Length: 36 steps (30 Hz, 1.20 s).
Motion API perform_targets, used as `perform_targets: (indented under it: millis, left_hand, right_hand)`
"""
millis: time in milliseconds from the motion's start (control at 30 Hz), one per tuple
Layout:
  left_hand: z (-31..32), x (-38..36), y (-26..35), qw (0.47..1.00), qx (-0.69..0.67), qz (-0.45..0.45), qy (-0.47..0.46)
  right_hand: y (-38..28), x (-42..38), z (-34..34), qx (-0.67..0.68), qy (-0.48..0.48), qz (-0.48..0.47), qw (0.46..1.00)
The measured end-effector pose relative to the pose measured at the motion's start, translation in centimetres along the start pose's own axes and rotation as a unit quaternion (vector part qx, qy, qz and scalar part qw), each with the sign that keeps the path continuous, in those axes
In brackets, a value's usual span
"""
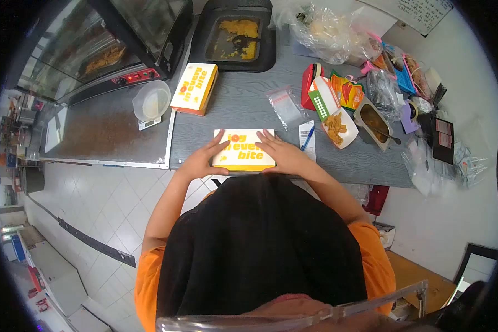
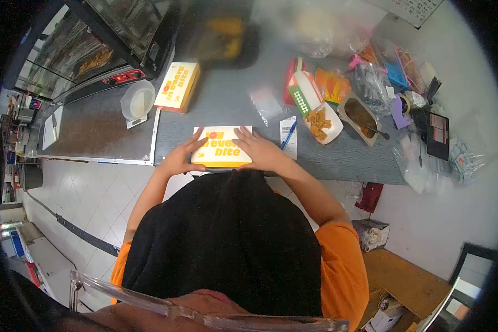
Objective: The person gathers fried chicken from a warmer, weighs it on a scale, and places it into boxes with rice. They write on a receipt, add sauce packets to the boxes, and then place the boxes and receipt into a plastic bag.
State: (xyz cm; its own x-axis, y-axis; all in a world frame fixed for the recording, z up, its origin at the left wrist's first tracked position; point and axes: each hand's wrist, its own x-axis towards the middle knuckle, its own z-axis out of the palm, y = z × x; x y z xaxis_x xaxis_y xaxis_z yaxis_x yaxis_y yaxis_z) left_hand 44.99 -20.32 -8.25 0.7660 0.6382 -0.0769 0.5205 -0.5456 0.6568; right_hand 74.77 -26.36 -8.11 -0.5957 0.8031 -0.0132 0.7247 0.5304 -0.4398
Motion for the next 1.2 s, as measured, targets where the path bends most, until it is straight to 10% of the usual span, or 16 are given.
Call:
perform_targets:
  millis: [767, 833, 967, 1067, 1200]
  left_hand:
    - [3.1, -0.4, 0.3, 0.997, 0.068, -0.006, 0.026]
    - [3.8, -0.9, 0.8, 0.953, 0.298, -0.022, 0.045]
    - [2.3, 1.6, 2.9, 0.954, 0.297, 0.014, -0.018]
    - [4.1, 4.7, 2.1, 0.956, 0.294, -0.005, 0.000]
    - [5.5, 7.4, 2.7, 0.948, 0.282, -0.074, 0.126]
  right_hand:
    - [0.1, -0.5, 4.5, -0.029, 0.064, -0.032, 0.997]
    - [-0.2, -0.9, 3.9, 0.043, 0.044, -0.014, 0.998]
    - [0.5, 0.1, 3.3, 0.040, 0.057, 0.002, 0.998]
    - [1.6, 0.3, 2.6, -0.094, 0.198, 0.051, 0.974]
    - [5.4, -4.4, 0.9, -0.167, 0.400, 0.373, 0.820]
